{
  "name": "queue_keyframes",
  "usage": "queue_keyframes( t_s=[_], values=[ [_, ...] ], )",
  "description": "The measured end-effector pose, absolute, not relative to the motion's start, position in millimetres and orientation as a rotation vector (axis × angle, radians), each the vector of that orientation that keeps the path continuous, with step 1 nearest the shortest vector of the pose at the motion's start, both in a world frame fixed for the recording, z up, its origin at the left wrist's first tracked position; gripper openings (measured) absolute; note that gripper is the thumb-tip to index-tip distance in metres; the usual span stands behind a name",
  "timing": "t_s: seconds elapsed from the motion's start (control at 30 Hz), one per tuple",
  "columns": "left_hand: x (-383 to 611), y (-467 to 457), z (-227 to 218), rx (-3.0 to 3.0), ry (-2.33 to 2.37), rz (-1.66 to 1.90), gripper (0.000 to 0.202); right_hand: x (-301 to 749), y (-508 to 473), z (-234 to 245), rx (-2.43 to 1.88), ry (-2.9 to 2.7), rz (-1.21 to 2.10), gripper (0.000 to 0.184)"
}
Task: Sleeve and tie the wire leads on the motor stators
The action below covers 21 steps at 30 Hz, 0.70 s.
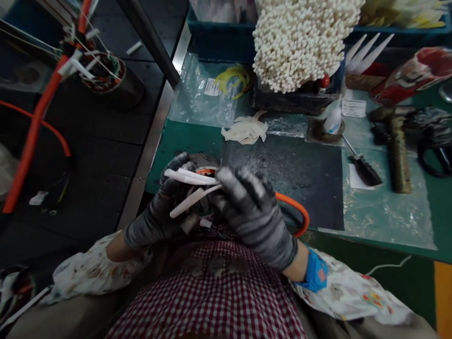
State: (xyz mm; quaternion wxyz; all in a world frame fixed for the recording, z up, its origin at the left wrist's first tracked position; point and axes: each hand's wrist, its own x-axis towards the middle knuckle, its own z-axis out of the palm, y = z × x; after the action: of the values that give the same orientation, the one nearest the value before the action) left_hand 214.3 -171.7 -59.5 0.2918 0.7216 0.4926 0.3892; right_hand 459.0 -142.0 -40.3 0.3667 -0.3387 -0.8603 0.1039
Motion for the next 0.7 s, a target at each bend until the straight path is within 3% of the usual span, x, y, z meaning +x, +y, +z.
queue_keyframes(
  t_s=[0.17, 0.37, 0.7],
  values=[
    [225.3, -162.8, -37.6, 2.3, 1.232, 1.078, 0.085, 456.7, -125.3, -45.1, -1.099, -2.32, 0.286, 0.052],
    [219.9, -155.0, -40.0, 2.329, 1.17, 1.012, 0.087, 466.4, -112.8, -57.4, -1.011, -2.35, 0.423, 0.074],
    [219.4, -156.4, -41.1, 2.243, 1.147, 1.17, 0.08, 462.9, -128.3, -59.1, -1.11, -2.321, 0.372, 0.069]
  ],
)
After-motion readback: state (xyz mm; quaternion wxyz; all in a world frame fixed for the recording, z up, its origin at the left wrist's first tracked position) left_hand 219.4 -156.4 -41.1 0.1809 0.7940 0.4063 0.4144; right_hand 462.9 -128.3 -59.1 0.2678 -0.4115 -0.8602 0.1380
